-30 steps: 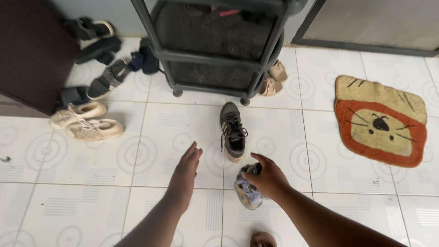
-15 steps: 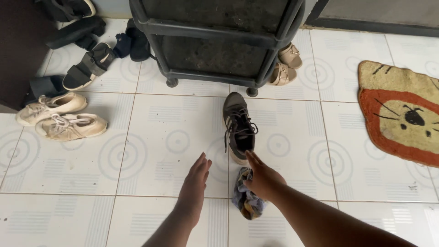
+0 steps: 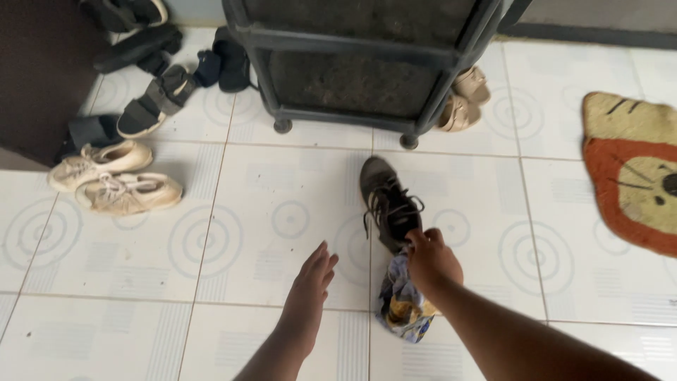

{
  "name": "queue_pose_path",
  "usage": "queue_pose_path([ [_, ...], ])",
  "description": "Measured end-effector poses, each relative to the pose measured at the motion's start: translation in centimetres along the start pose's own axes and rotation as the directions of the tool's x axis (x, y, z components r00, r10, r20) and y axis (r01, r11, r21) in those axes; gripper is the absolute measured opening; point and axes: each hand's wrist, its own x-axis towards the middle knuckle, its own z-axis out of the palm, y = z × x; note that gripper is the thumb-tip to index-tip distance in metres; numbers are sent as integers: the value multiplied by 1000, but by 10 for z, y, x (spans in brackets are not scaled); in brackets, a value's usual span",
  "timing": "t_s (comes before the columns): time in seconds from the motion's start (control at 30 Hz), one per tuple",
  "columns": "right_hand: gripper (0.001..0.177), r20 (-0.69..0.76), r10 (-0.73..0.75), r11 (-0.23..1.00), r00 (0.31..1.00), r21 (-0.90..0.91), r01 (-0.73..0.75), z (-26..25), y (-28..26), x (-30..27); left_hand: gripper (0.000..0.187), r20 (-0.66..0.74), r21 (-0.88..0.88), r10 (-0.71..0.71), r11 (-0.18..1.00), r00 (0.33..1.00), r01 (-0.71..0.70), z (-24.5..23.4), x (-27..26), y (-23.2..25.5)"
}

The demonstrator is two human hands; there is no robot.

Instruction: Cleaning and wiping down several pairs of shoes with a cloth and organizing them on a rack.

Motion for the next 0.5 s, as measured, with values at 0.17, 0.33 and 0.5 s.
queue_pose_path([
  [0.17,29,-34,51,995,998,86,-48,-30,0,-23,73,-4,-20,-35,999,999,35,6,-22,16],
  [0.33,30,-8,76,986,997,150,-74,-68,-11,-59,77,-18,1,-42,999,999,42,19,-40,21],
  [0.5,26,-69,54,939,996,343,-27,-112,-21,-128,88,-17,-70,-240,969,971,238,20,-61,-1],
])
